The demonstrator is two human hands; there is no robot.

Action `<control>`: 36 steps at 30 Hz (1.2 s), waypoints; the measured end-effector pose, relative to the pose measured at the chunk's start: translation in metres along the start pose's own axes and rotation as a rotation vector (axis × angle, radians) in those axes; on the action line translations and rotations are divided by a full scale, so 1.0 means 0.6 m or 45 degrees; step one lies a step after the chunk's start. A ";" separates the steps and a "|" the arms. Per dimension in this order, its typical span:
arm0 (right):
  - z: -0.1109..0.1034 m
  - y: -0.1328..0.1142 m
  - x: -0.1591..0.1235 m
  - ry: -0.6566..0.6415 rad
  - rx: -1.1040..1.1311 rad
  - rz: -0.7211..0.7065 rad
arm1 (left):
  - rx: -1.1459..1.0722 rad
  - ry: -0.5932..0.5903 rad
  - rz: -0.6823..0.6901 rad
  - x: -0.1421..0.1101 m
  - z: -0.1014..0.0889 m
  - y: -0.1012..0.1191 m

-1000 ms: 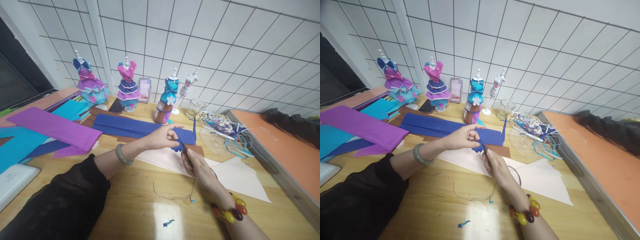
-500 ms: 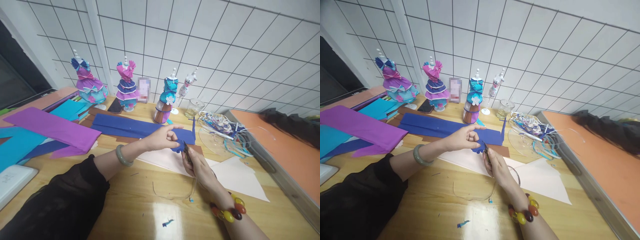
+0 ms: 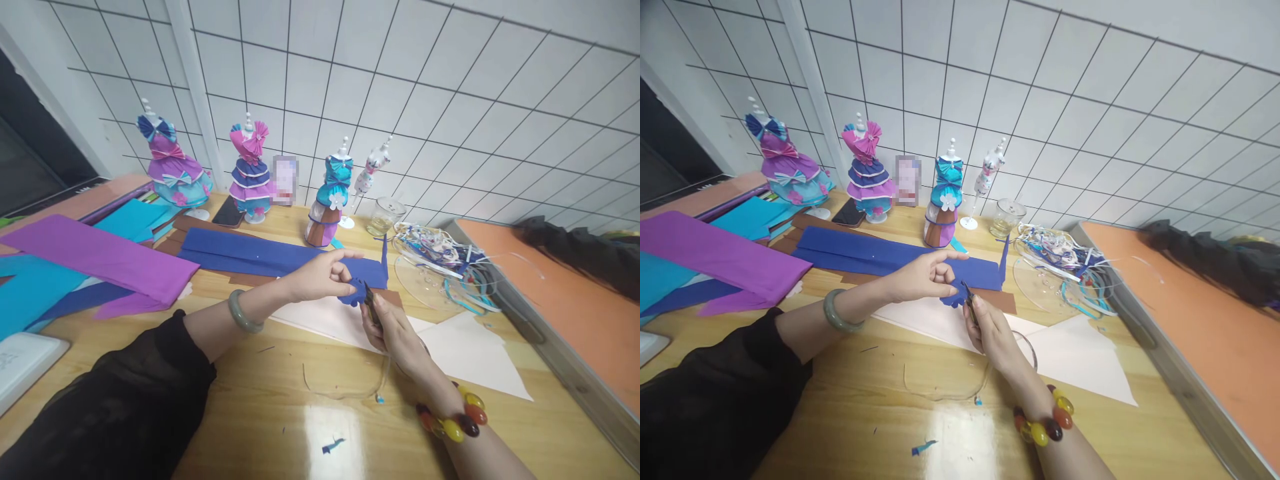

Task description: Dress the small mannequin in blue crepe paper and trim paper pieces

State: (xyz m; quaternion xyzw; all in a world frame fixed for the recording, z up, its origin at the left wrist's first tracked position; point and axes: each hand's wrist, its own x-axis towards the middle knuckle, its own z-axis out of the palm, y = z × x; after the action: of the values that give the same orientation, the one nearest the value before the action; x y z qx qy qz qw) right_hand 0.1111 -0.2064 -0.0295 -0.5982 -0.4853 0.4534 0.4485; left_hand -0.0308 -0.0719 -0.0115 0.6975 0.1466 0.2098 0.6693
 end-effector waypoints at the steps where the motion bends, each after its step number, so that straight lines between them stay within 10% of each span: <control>1: 0.000 0.000 0.000 -0.001 -0.001 0.001 | 0.001 -0.002 0.000 0.000 0.000 0.000; 36: 0.000 0.000 0.001 -0.024 0.007 0.018 | 0.011 -0.007 0.010 -0.001 0.000 0.001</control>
State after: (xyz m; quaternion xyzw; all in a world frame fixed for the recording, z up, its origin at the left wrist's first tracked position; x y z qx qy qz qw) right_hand 0.1113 -0.2058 -0.0294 -0.5959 -0.4840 0.4636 0.4424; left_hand -0.0313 -0.0724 -0.0111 0.7016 0.1429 0.2099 0.6658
